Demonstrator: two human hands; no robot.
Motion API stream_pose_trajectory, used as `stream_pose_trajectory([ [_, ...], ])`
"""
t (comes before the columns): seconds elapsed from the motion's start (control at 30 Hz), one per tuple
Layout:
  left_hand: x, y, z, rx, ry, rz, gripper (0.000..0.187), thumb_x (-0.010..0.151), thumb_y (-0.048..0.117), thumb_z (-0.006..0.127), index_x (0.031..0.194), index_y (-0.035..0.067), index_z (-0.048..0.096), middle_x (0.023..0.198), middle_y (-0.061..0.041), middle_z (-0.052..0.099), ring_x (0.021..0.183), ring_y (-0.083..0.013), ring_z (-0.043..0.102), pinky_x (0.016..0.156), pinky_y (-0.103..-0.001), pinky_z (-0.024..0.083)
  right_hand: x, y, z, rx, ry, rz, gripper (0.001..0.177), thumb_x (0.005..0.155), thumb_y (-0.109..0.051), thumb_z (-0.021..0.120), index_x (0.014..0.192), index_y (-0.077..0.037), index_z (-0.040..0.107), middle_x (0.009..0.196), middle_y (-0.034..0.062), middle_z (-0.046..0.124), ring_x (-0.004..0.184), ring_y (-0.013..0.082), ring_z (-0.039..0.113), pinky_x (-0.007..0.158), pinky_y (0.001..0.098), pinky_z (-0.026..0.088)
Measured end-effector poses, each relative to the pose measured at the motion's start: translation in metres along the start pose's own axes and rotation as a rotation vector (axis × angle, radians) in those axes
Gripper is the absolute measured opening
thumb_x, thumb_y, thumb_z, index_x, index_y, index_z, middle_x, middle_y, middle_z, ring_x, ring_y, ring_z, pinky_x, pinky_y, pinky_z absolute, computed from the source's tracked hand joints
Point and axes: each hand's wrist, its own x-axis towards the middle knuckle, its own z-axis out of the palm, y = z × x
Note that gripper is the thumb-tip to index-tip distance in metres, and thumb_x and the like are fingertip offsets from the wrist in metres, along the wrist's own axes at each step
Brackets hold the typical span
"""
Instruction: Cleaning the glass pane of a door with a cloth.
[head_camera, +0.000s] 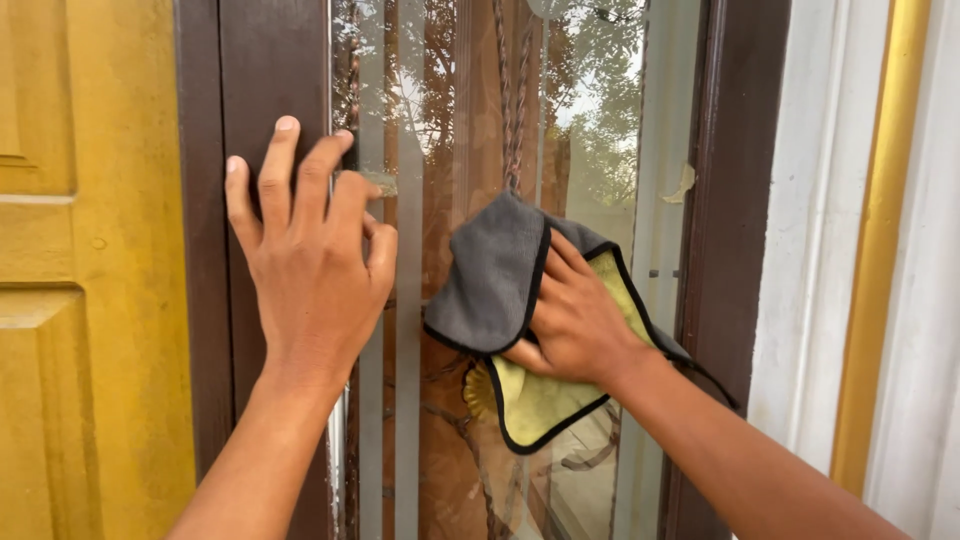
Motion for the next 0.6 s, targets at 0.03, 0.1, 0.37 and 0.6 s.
stream_pose_trajectory([
  [0.03, -0.001, 0.0, 0.0, -0.006, 0.001, -0.005, 0.01, 0.096, 0.006, 0.065, 0.105, 0.009, 0.066, 0.145, -0.008, 0.056, 0.152, -0.0328, 0.035, 0.129, -0.06, 0.02, 0.003, 0.003, 0.0, -0.004, -0.006, -0.001, 0.049, 0.094, -0.041, 0.065, 0.13, -0.009, 0.069, 0.145, 0.0186, 0.058, 0.144, 0.0396, 0.044, 0.127, 0.0554, 0.025],
  [0.1, -0.003, -0.001, 0.0, -0.113, 0.059, -0.016, 0.009, 0.101, 0.006, 0.069, 0.109, 0.009, 0.066, 0.141, -0.009, 0.056, 0.149, -0.0319, 0.043, 0.13, -0.061, 0.023, 0.011, 0.009, 0.0, -0.048, 0.031, 0.073, 0.046, 0.093, -0.04, 0.063, 0.126, -0.01, 0.07, 0.143, 0.0213, 0.057, 0.143, 0.0415, 0.043, 0.127, 0.0542, 0.023],
  [0.37, -0.003, 0.004, -0.01, -0.323, 0.161, -0.068, 0.019, 0.099, 0.001, 0.074, 0.096, 0.005, 0.056, 0.13, -0.011, 0.057, 0.126, -0.0304, 0.059, 0.13, -0.062, 0.031, 0.081, -0.009, 0.014, -0.068, 0.063, 0.217, 0.042, 0.094, -0.038, 0.058, 0.125, -0.011, 0.068, 0.145, 0.0203, 0.055, 0.147, 0.0411, 0.038, 0.129, 0.0536, 0.018],
  [0.6, -0.009, 0.001, -0.009, -0.367, 0.148, -0.082, 0.019, 0.113, 0.018, 0.051, 0.11, 0.001, 0.058, 0.127, -0.014, 0.057, 0.124, -0.0326, 0.057, 0.13, -0.061, 0.029, 0.056, -0.012, 0.0, 0.035, -0.101, -0.012, 0.041, 0.096, -0.039, 0.06, 0.127, -0.014, 0.067, 0.141, 0.0169, 0.057, 0.146, 0.0352, 0.04, 0.129, 0.0532, 0.017],
])
